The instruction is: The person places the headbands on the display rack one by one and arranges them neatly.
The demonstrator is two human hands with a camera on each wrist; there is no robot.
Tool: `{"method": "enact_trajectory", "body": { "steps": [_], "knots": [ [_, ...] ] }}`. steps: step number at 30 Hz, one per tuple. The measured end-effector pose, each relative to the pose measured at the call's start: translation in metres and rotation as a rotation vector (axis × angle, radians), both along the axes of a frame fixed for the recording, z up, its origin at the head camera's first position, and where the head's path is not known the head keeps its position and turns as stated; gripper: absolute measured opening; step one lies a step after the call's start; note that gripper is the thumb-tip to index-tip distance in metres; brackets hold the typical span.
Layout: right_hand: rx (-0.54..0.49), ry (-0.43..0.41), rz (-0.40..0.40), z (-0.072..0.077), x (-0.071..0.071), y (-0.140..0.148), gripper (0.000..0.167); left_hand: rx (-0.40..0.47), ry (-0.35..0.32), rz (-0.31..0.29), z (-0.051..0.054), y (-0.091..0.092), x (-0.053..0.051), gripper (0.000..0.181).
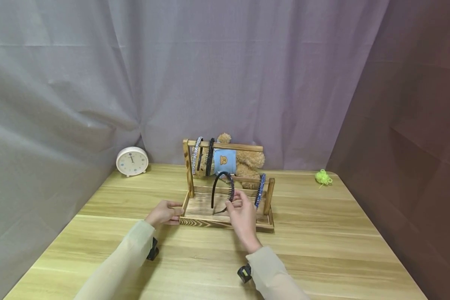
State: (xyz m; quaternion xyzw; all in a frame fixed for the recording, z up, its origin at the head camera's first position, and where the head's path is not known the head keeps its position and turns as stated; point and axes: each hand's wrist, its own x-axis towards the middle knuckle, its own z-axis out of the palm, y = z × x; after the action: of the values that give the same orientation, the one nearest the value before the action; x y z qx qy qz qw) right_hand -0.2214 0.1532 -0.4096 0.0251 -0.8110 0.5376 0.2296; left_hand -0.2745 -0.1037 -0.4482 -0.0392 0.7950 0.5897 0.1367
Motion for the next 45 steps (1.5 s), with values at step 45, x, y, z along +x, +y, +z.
{"method": "enact_trajectory", "body": {
  "steps": [45],
  "knots": [
    [0.097, -0.032, -0.104, 0.001, -0.007, 0.017, 0.038, 0.027, 0.019, 0.018, -0.001, -0.007, 0.004, 0.042]
  ]
}}
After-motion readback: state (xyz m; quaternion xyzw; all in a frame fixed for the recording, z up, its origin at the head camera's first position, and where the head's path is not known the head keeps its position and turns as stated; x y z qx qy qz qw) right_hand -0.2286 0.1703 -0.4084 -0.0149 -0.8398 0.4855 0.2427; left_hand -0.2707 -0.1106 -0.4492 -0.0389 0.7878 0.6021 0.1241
